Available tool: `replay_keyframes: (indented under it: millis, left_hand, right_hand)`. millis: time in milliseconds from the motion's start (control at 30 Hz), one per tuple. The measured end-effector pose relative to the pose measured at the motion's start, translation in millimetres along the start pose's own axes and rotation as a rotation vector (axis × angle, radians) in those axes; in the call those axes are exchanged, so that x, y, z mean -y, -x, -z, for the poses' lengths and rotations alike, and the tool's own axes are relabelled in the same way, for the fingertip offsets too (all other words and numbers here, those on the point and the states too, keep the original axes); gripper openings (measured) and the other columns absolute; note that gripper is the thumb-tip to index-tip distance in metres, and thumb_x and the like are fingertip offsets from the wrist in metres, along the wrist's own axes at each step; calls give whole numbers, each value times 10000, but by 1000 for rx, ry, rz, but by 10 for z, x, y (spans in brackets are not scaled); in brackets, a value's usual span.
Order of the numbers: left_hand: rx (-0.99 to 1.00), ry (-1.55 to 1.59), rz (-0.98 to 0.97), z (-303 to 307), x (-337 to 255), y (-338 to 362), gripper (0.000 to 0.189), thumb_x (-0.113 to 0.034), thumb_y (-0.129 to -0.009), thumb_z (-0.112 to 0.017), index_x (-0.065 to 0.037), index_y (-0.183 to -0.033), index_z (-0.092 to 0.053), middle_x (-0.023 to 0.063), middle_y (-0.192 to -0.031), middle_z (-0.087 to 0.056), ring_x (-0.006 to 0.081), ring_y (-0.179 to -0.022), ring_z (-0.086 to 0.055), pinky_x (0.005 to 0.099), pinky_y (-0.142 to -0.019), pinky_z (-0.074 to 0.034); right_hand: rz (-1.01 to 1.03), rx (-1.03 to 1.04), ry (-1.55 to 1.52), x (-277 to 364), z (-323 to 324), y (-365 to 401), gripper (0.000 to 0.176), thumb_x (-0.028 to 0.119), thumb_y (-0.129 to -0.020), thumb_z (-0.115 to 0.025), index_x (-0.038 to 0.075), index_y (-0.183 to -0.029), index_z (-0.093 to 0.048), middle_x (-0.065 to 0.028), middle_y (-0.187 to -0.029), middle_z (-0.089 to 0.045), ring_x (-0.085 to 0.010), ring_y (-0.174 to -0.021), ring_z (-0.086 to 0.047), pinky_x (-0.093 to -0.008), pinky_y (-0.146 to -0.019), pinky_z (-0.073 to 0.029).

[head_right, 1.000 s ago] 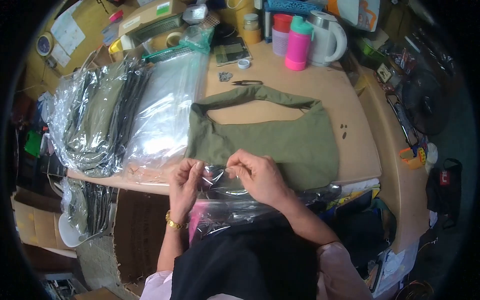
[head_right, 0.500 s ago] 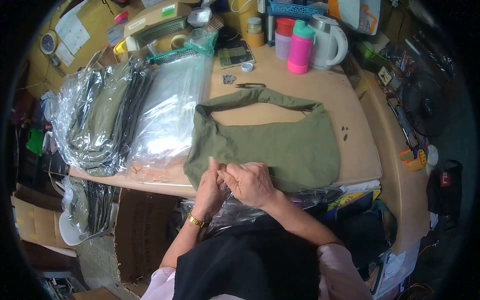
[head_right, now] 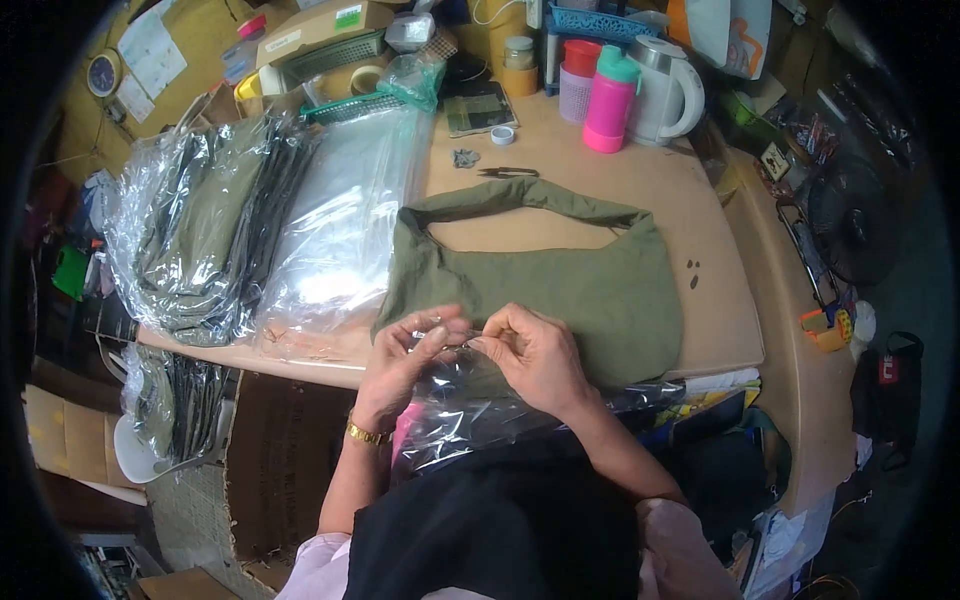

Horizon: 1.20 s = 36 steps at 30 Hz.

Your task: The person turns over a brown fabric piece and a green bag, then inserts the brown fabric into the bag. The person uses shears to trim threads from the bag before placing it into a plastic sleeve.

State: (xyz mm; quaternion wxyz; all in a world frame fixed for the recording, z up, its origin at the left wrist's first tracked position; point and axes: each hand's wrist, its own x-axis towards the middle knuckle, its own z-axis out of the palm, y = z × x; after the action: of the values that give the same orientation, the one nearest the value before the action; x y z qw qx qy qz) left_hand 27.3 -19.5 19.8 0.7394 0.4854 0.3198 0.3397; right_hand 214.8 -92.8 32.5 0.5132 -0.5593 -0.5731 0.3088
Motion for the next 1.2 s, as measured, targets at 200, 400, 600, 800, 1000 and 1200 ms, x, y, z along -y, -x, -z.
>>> replay_keyframes:
  millis: [200, 400, 600, 800, 1000, 1200]
  left_hand:
    - [-84, -21, -143, 35, 262, -72, 228, -218, -953, -719, 10, -965, -706, 36, -812, -700, 55, -722, -609, 203, -626, -470]
    - [-210, -96, -166, -114, 220, -50, 212, -195, -941, -735, -26, -829, -673, -4, -740, -636, 30, -646, -525, 193, -564, -404]
    - [-138, -144, -418, -135, 277, -81, 191, -155, -933, -739, -40, -817, -639, 38, -860, -656, 69, -763, -561, 225, -688, -456]
    - [-98, 30, -237, -189, 264, -31, 351, -287, -1022, -615, -84, -756, -511, -5, -714, -565, 47, -665, -490, 209, -609, -388]
    - [-65, -40, -333, -150, 345, -82, 295, -266, -1023, -617, -79, -805, -549, -11, -733, -608, 27, -639, -465, 194, -579, -364]
    - [62, 119, -181, -79, 170, -25, 135, -148, -968, -684, -62, -974, -579, 16, -867, -669, 32, -759, -565, 187, -690, -452]
  right_hand:
    - [161, -46, 63, -51, -41, -12, 153, 34, -879, -733, -9, -797, -611, -62, -674, -575, -121, -590, -577, -286, -556, -457]
    - [246, -3, 261, -69, -23, 6, 141, 33, -892, -724, -13, -798, -631, -35, -680, -560, -94, -557, -461, -259, -529, -403]
    - [180, 70, 37, 4, -32, -29, 144, 78, -918, -699, -5, -808, -657, -23, -662, -580, -95, -593, -497, -256, -573, -425]
    - [125, 75, 4, -47, -74, 42, 97, 87, -927, -690, 4, -876, -689, -91, -743, -676, -107, -664, -597, -287, -608, -479]
    - [164, 56, -44, -162, -160, 39, 107, 94, -936, -689, -5, -893, -692, -34, -747, -669, -83, -646, -571, -256, -612, -470]
    - [-66, 123, -382, -126, 31, -21, 74, 24, -889, -737, 3, -860, -672, 38, -782, -582, -22, -634, -454, -194, -557, -360]
